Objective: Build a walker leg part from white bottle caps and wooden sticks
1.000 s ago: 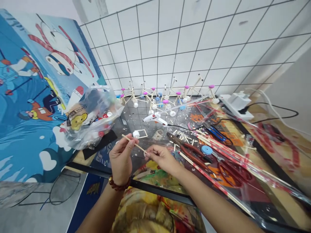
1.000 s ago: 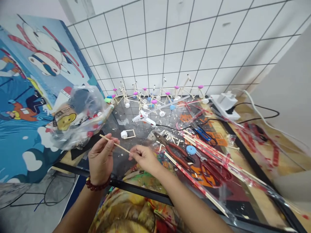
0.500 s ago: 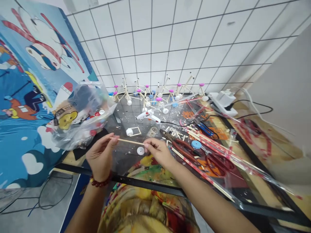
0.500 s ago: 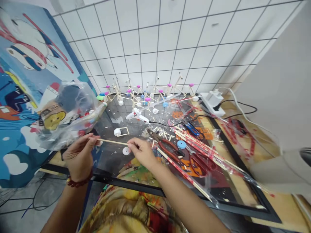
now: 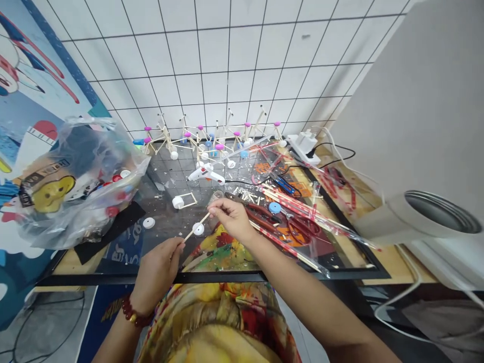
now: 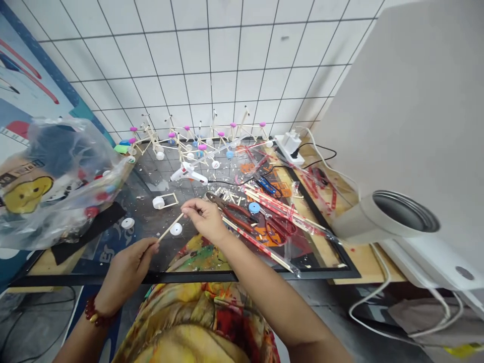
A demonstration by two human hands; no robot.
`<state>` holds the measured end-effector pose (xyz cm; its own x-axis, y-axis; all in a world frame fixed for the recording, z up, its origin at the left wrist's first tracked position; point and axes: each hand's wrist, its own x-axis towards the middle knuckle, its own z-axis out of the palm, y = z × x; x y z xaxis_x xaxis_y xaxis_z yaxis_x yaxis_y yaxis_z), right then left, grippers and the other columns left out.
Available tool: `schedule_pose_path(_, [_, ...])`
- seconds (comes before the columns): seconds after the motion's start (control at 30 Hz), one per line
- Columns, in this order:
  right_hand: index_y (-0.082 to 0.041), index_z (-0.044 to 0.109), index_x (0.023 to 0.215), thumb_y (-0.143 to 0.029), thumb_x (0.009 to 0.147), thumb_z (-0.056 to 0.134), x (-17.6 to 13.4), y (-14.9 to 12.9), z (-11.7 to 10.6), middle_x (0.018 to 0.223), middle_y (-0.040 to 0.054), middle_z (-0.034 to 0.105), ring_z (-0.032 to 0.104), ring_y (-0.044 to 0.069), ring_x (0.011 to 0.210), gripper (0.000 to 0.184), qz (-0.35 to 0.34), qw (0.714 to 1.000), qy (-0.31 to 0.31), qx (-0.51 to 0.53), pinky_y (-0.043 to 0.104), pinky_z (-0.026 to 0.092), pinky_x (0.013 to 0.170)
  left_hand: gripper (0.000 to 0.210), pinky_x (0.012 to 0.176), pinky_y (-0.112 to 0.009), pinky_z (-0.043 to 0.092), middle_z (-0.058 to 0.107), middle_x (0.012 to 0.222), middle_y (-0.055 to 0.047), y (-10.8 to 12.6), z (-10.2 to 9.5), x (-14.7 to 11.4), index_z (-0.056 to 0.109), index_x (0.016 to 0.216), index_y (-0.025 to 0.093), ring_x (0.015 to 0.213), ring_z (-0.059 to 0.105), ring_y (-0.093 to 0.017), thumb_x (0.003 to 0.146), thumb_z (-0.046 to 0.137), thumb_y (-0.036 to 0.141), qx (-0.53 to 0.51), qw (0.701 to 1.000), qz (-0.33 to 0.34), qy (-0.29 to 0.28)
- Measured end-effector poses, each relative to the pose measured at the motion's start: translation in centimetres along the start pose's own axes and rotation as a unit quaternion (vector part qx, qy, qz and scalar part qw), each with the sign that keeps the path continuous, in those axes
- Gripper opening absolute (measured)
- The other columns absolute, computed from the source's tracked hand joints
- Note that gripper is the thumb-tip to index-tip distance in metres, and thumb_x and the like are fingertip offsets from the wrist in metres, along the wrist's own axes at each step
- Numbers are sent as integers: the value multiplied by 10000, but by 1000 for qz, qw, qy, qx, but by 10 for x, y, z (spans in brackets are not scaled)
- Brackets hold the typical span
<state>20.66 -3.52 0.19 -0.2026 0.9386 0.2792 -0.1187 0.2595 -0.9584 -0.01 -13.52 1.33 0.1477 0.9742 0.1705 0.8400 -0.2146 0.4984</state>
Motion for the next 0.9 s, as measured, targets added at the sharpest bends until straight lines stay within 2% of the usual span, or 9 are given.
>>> schedule_pose_path(0.2, [-234, 632, 1102, -418, 776, 693, 4, -2, -3, 927, 24, 684, 596, 141, 731, 379, -20, 999, 17, 24, 289, 482, 725, 262, 541, -224, 389, 550, 629, 25, -3, 18, 4, 625, 960, 200, 554, 527, -130, 947, 443, 388, -177, 981, -72, 32])
schedule_pose_path(0.27, [-221, 616, 1108, -373, 784, 670, 5, -11, -17, 984, 35, 674, 576, 131, 717, 362, -30, 997, 51, -44, 283, 470, 718, 260, 511, -217, 365, 528, 626, 34, -6, 21, 4, 596, 954, 197, 526, 487, -116, 944, 456, 416, -247, 961, -109, 56])
schedule_pose_path(0.33, [-200, 637, 943, -334, 809, 633, 2, -27, -39, 871, 28, 659, 575, 145, 718, 189, -6, 982, 55, -182, 278, 446, 701, 257, 471, -203, 329, 522, 637, 46, -9, 22, 3, 561, 958, 203, 479, 427, -91, 942, 474, 444, -328, 933, -133, 59])
schedule_pose_path(0.4, [-195, 639, 809, -279, 799, 651, -5, -43, -62, 834, 33, 656, 588, 173, 777, 85, 26, 919, -20, -393, 283, 412, 719, 255, 450, -186, 308, 538, 664, 52, -11, 21, 2, 532, 970, 211, 457, 389, -68, 936, 499, 461, -410, 898, -146, 63])
schedule_pose_path(0.5, [-184, 661, 815, -272, 776, 676, -18, -59, -86, 868, 76, 662, 590, 217, 806, 97, 89, 771, -91, -624, 289, 360, 675, 277, 423, -166, 299, 566, 670, 58, -11, 18, 2, 504, 1008, 222, 440, 400, -57, 903, 564, 472, -514, 836, -167, 89])
schedule_pose_path(0.53, [-184, 671, 835, -278, 783, 666, -21, -59, -90, 895, 85, 662, 593, 219, 802, 108, 103, 738, -114, -657, 284, 346, 657, 300, 417, -165, 307, 580, 668, 56, -10, 16, 3, 497, 1019, 222, 439, 425, -61, 885, 591, 473, -539, 818, -174, 96])
schedule_pose_path(0.6, [-194, 689, 852, -297, 803, 639, -22, -56, -94, 915, 86, 654, 593, 207, 783, 125, 120, 708, -146, -681, 275, 326, 631, 351, 423, -173, 351, 625, 680, 36, -10, 14, 4, 492, 1019, 211, 462, 504, -82, 842, 647, 472, -573, 794, -182, 90])
schedule_pose_path(0.77, [-193, 672, 689, -316, 792, 633, -11, -42, -96, 814, 60, 596, 570, 184, 775, 165, 106, 731, -175, -651, 258, 344, 647, 417, 473, -211, 449, 697, 718, -26, -10, 10, 5, 501, 966, 177, 529, 619, -130, 776, 717, 478, -614, 766, -182, 52])
schedule_pose_path(0.9, [-193, 592, 643, -315, 826, 560, -8, -45, -97, 724, 33, 536, 537, 185, 774, 222, 70, 762, -139, -629, 265, 351, 660, 424, 479, -217, 459, 719, 752, -51, -10, 9, 5, 502, 955, 172, 540, 641, -141, 772, 721, 485, -629, 753, -187, 46])
